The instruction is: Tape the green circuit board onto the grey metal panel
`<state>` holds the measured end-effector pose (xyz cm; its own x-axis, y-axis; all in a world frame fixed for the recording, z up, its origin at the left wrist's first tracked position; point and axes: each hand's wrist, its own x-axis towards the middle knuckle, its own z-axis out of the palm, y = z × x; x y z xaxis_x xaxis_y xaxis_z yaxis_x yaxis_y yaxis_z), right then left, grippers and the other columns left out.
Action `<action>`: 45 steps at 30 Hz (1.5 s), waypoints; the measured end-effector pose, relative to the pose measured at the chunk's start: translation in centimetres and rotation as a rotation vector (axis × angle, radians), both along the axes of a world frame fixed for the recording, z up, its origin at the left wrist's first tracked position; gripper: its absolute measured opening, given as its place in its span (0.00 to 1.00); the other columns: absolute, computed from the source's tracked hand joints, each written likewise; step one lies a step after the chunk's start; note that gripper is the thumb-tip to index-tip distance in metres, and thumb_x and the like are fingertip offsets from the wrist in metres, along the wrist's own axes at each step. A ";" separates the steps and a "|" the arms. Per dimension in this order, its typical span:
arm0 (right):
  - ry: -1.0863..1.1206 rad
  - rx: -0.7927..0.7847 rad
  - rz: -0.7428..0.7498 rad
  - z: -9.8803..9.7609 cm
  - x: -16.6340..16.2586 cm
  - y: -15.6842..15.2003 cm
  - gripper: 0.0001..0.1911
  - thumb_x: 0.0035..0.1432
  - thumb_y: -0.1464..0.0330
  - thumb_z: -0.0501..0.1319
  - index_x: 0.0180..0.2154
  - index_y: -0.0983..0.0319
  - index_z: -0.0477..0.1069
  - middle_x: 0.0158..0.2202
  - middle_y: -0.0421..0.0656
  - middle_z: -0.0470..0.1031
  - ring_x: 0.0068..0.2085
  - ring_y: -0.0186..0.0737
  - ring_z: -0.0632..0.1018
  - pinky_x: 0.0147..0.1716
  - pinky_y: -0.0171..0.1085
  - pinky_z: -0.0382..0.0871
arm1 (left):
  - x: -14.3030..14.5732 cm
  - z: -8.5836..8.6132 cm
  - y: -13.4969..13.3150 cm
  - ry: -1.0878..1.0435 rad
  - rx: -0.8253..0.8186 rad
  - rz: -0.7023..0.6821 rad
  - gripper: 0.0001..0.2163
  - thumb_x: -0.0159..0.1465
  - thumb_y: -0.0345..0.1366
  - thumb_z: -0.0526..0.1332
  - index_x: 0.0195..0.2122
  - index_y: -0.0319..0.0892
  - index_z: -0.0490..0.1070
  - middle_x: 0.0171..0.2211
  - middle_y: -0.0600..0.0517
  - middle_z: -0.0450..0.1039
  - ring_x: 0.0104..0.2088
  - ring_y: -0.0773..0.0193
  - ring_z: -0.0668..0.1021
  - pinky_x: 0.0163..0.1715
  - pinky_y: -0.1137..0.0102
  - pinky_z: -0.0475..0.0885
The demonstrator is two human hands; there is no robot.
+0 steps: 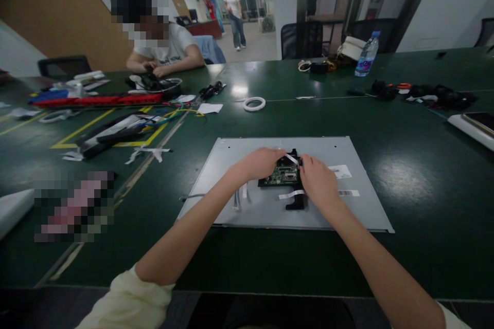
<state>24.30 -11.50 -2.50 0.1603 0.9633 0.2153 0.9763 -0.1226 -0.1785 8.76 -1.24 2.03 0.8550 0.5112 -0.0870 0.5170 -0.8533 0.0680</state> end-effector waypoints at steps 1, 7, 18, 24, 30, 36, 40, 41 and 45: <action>-0.008 -0.002 0.011 0.0 0.0 0.0 0.12 0.63 0.66 0.49 0.47 0.59 0.63 0.38 0.45 0.72 0.37 0.44 0.74 0.29 0.37 0.59 | 0.0 0.0 -0.1 0.005 -0.003 0.011 0.19 0.60 0.25 0.49 0.52 0.39 0.65 0.49 0.42 0.72 0.47 0.56 0.75 0.47 0.62 0.66; -0.028 0.000 0.010 -0.5 0.7 -0.4 0.16 0.62 0.69 0.50 0.51 0.62 0.61 0.42 0.50 0.68 0.45 0.47 0.70 0.37 0.39 0.62 | 0.0 0.3 -0.5 0.029 -0.050 0.119 0.21 0.61 0.26 0.47 0.56 0.43 0.61 0.52 0.42 0.69 0.52 0.52 0.71 0.52 0.45 0.58; 0.198 0.019 0.080 -0.6 2.3 -0.5 0.15 0.58 0.72 0.51 0.47 0.61 0.65 0.41 0.46 0.67 0.40 0.42 0.71 0.40 0.38 0.63 | -0.5 0.3 0.2 0.111 -0.186 0.125 0.24 0.65 0.30 0.42 0.63 0.51 0.50 0.64 0.51 0.52 0.64 0.53 0.53 0.57 0.40 0.45; 0.239 0.018 0.113 -1.0 2.6 -0.4 0.13 0.58 0.72 0.51 0.44 0.62 0.68 0.39 0.46 0.67 0.41 0.41 0.70 0.42 0.38 0.63 | -0.6 1.5 -0.1 0.204 -0.213 0.081 0.24 0.67 0.52 0.41 0.64 0.58 0.45 0.66 0.55 0.43 0.66 0.49 0.44 0.58 0.41 0.41; 0.235 -0.003 0.122 -0.7 2.5 -0.5 0.15 0.59 0.72 0.49 0.46 0.62 0.67 0.40 0.47 0.67 0.42 0.41 0.70 0.43 0.38 0.63 | -0.7 0.8 -0.1 0.190 -0.186 0.077 0.26 0.64 0.56 0.46 0.63 0.59 0.50 0.66 0.52 0.44 0.65 0.45 0.46 0.56 0.38 0.41; 0.259 -0.003 0.130 -0.4 2.6 -0.6 0.16 0.59 0.72 0.49 0.47 0.62 0.68 0.42 0.47 0.69 0.42 0.41 0.71 0.43 0.37 0.63 | -0.8 0.7 0.0 0.158 -0.178 0.079 0.26 0.63 0.56 0.48 0.62 0.59 0.52 0.66 0.51 0.46 0.65 0.44 0.48 0.56 0.38 0.45; 0.343 -0.025 0.135 0.1 3.5 -0.5 0.16 0.59 0.72 0.50 0.46 0.62 0.69 0.41 0.46 0.71 0.40 0.38 0.72 0.42 0.37 0.64 | -0.7 1.0 -0.2 0.147 -0.147 0.055 0.27 0.63 0.56 0.48 0.62 0.59 0.50 0.66 0.51 0.45 0.65 0.45 0.47 0.57 0.40 0.44; 0.365 -0.029 0.134 0.3 3.9 -0.5 0.15 0.58 0.71 0.50 0.45 0.62 0.70 0.41 0.45 0.72 0.40 0.38 0.72 0.42 0.36 0.64 | -0.7 1.1 -0.2 0.144 -0.148 0.047 0.27 0.63 0.56 0.48 0.63 0.59 0.50 0.66 0.51 0.45 0.65 0.45 0.47 0.57 0.40 0.44; 0.476 -0.069 0.141 1.1 4.9 -0.7 0.12 0.57 0.70 0.53 0.39 0.61 0.73 0.38 0.43 0.74 0.39 0.37 0.73 0.41 0.36 0.65 | -0.7 1.5 -0.5 0.171 -0.166 0.037 0.26 0.64 0.55 0.47 0.63 0.57 0.50 0.66 0.51 0.44 0.65 0.45 0.46 0.57 0.41 0.44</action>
<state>29.18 -12.18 -1.44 0.0928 0.9920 0.0854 0.7964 -0.0225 -0.6044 8.10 -1.72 3.54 0.8018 0.5082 -0.3146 0.5635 -0.8181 0.1147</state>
